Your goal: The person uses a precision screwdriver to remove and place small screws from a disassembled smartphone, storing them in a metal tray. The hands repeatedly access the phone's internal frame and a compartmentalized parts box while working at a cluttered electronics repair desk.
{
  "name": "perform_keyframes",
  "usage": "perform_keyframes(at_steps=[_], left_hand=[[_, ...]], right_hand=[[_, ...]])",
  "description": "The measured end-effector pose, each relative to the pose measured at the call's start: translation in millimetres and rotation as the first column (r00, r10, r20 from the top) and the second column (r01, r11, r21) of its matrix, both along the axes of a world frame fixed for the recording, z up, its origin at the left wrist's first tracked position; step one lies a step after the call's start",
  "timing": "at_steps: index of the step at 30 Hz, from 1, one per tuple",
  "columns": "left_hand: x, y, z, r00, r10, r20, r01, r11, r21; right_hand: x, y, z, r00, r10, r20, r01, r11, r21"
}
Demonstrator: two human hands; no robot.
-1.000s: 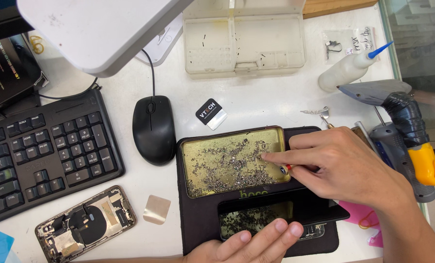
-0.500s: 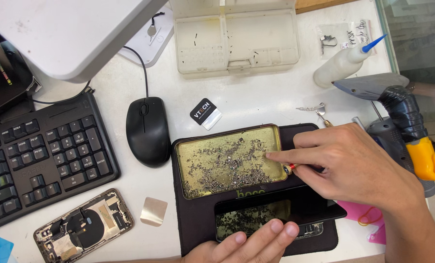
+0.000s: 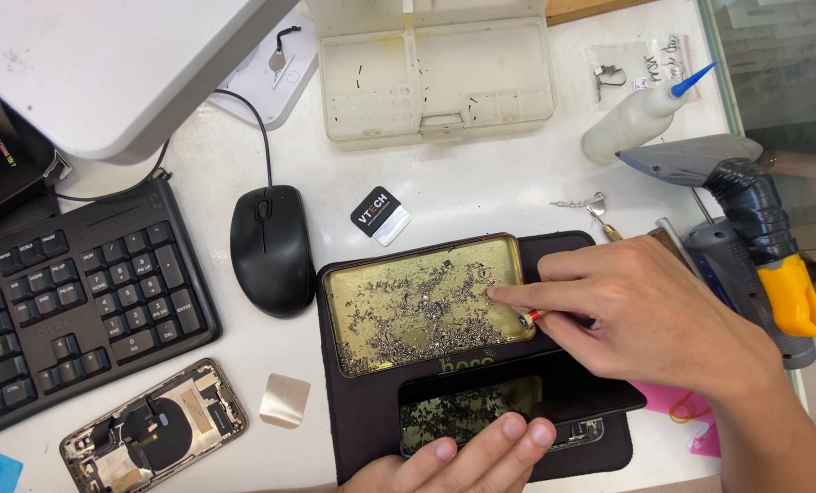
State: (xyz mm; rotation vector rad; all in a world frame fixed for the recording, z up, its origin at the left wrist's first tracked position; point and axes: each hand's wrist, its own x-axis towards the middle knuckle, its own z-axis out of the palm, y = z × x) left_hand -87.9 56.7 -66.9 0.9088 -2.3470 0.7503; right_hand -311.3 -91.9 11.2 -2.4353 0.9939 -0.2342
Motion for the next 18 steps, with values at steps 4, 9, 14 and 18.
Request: perform_keyframes(at_steps=[4,9,14,18], left_hand=[[-1.3,2.1,-0.7,1.0,0.006,0.001,-0.006,1.0,0.015],[-0.8,2.4,-2.3,1.0,0.005,0.001,-0.005,1.0,0.007],[-2.7,2.4,-3.8,1.0,0.012,-0.006,-0.012,1.0,-0.003],[-1.2,3.1,-3.8,1.0,0.006,0.002,-0.006,1.0,-0.003]], right_hand=[[-0.3,0.5,0.8,0.999,-0.028,-0.029,0.028,1.0,0.007],[-0.6,0.7,-0.5,1.0,-0.023,0.017,0.024,0.999,-0.045],[-4.6,1.1,-2.3,1.0,0.005,-0.023,-0.004,0.998,0.056],[-4.2,-0.3,-4.1,0.998,0.059,-0.024,-0.053,0.98,0.192]])
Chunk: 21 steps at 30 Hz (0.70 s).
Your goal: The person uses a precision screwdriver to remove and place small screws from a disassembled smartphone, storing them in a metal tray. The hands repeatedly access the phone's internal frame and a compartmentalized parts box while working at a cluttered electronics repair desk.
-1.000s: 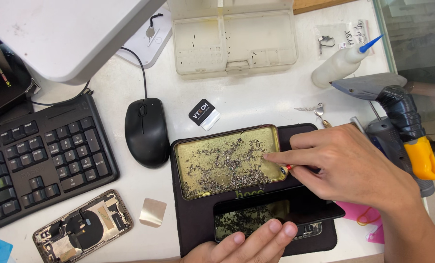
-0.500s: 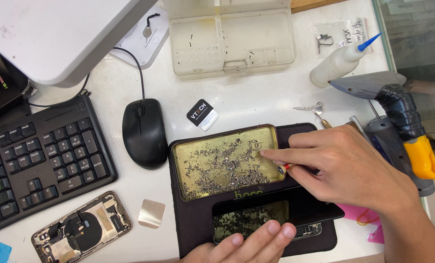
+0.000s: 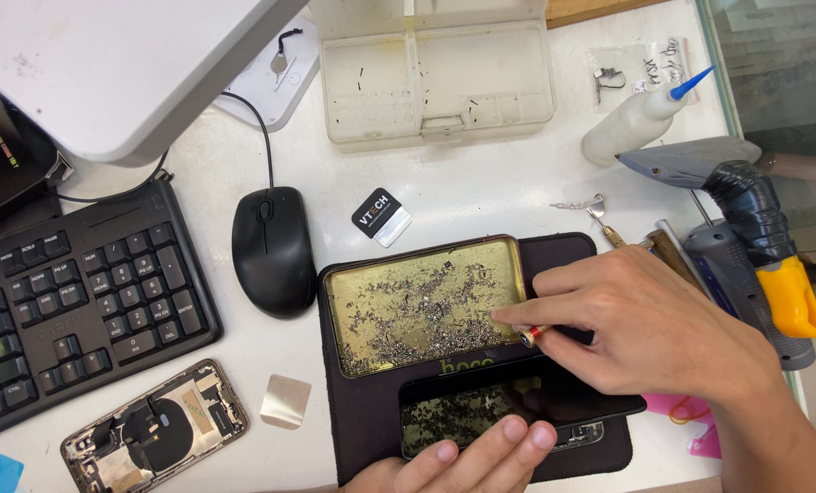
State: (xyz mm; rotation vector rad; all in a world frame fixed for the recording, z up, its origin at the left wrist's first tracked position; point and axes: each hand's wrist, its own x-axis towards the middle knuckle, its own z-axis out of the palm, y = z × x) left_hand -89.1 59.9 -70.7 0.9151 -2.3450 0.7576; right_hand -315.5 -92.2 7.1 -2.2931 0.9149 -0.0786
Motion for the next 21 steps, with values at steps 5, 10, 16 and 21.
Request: perform_keyframes(at_steps=[5,10,16,21], left_hand=[[0.0,-1.1,-0.7,1.0,-0.006,-0.012,0.006,1.0,-0.002],[0.6,2.9,1.9,1.0,0.009,-0.006,-0.009,0.999,0.034],[-0.2,0.4,1.9,1.0,0.01,-0.015,-0.01,1.0,0.001],[-0.1,0.8,6.3,0.999,0.041,-0.006,-0.04,0.999,0.019]], right_hand=[[1.6,-2.6,0.7,0.999,-0.038,0.004,0.038,0.999,-0.029],[0.1,-3.5,-0.7,0.998,0.004,0.062,-0.014,0.988,0.153],[2.4,-3.8,-1.6,0.998,-0.032,0.053,0.025,0.992,0.126],[9.8,-5.1,-0.7,0.983,0.086,0.16,-0.09,0.996,0.016]])
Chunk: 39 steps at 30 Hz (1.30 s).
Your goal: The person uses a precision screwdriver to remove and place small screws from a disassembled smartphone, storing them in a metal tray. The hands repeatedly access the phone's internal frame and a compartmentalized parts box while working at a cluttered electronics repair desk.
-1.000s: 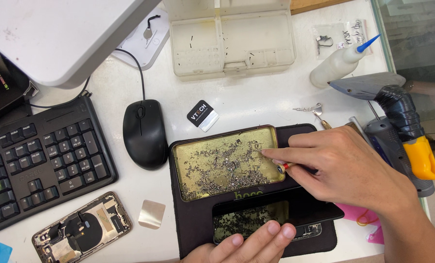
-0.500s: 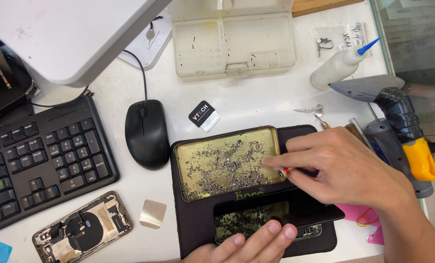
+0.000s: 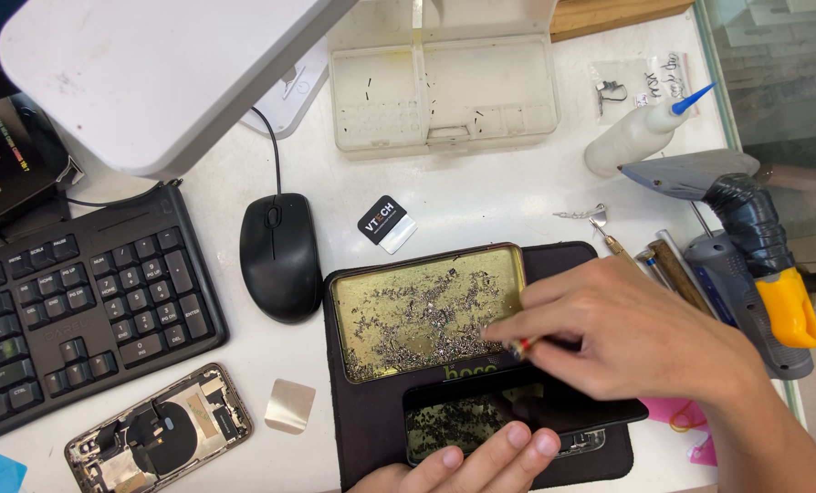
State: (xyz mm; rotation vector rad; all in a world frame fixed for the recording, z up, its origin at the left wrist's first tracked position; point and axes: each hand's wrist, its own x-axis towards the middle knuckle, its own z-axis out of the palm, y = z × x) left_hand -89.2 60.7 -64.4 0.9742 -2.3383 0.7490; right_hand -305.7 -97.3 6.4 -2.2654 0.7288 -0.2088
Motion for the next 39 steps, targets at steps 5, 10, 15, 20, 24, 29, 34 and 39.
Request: perform_keyframes(at_steps=[5,10,15,20,24,29,34,39], left_hand=[[1.7,0.4,3.0,1.0,-0.002,0.0,0.002,1.0,0.025],[2.6,1.9,4.7,1.0,-0.03,0.01,0.029,0.998,0.051],[1.0,2.4,2.5,1.0,0.004,0.015,-0.004,1.0,0.024],[1.0,1.8,0.1,1.0,-0.012,0.003,0.012,1.0,0.02],[2.2,2.6,1.3,1.0,0.0,0.03,-0.001,1.0,0.024],[1.7,1.6,2.6,1.0,0.004,0.03,-0.004,1.0,0.026],[1.9,3.3,3.8,1.0,0.0,0.031,-0.001,0.999,0.05],[1.1,3.2,2.7,0.999,0.006,0.036,-0.008,0.999,0.041]], right_hand=[[-2.8,-1.9,0.3,0.978,-0.087,-0.187,0.111,0.987,0.117],[-1.8,-1.3,0.4,0.987,-0.105,-0.119,0.114,0.991,0.069],[4.1,-0.8,4.1,0.956,-0.073,-0.284,0.105,0.99,0.099],[-1.2,-1.2,7.0,0.971,-0.156,-0.181,0.168,0.985,0.049],[-5.5,-0.1,3.2,0.983,-0.071,-0.169,0.097,0.984,0.152],[-4.2,0.1,0.3,0.972,-0.108,-0.21,0.131,0.986,0.099],[-3.6,-0.2,3.4,0.973,-0.12,-0.197,0.138,0.987,0.084],[-5.9,-0.3,5.6,0.973,-0.126,-0.194,0.139,0.989,0.056]])
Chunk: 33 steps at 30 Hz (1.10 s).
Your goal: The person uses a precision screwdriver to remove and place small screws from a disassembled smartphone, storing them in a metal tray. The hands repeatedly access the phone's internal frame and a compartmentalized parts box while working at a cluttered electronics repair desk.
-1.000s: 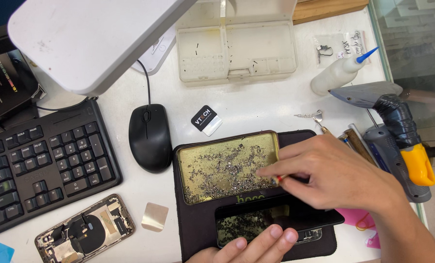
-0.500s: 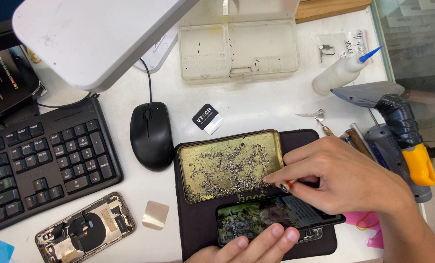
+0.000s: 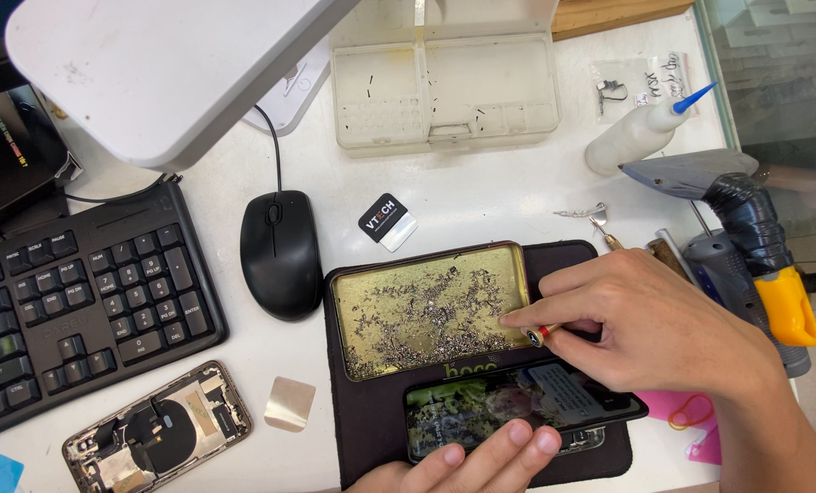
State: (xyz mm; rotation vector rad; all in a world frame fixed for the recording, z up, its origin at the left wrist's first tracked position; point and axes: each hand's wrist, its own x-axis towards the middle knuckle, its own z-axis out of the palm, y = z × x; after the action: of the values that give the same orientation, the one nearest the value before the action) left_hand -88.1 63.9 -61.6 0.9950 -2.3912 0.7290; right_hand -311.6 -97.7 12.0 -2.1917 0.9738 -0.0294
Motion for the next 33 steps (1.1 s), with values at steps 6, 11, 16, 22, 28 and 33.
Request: perform_keyframes(at_steps=[6,11,16,22,28,33], left_hand=[[0.5,0.0,0.4,1.0,0.0,0.001,0.0,1.0,0.0],[0.5,0.2,0.1,1.0,-0.008,-0.001,0.008,1.0,0.004],[-0.9,0.3,-2.2,1.0,0.006,-0.01,-0.006,1.0,-0.011],[-0.3,0.1,-4.8,1.0,-0.007,-0.015,0.007,1.0,-0.021],[-0.9,2.0,-4.6,1.0,-0.002,-0.01,0.002,1.0,-0.001],[-0.9,0.9,-6.0,1.0,-0.005,-0.016,0.005,1.0,-0.014]], right_hand=[[-1.8,0.6,-0.1,0.999,-0.032,-0.04,0.033,0.999,0.026],[0.5,1.5,-2.9,1.0,0.007,-0.015,-0.007,1.0,0.012],[1.0,1.4,-2.1,1.0,0.0,-0.028,0.001,1.0,0.011],[0.0,1.3,0.4,0.992,-0.041,-0.121,0.051,0.995,0.085],[-1.2,1.0,-0.9,0.998,-0.004,-0.068,0.011,0.995,0.096],[-3.5,2.1,-2.7,0.999,-0.006,-0.041,0.01,0.994,0.105]])
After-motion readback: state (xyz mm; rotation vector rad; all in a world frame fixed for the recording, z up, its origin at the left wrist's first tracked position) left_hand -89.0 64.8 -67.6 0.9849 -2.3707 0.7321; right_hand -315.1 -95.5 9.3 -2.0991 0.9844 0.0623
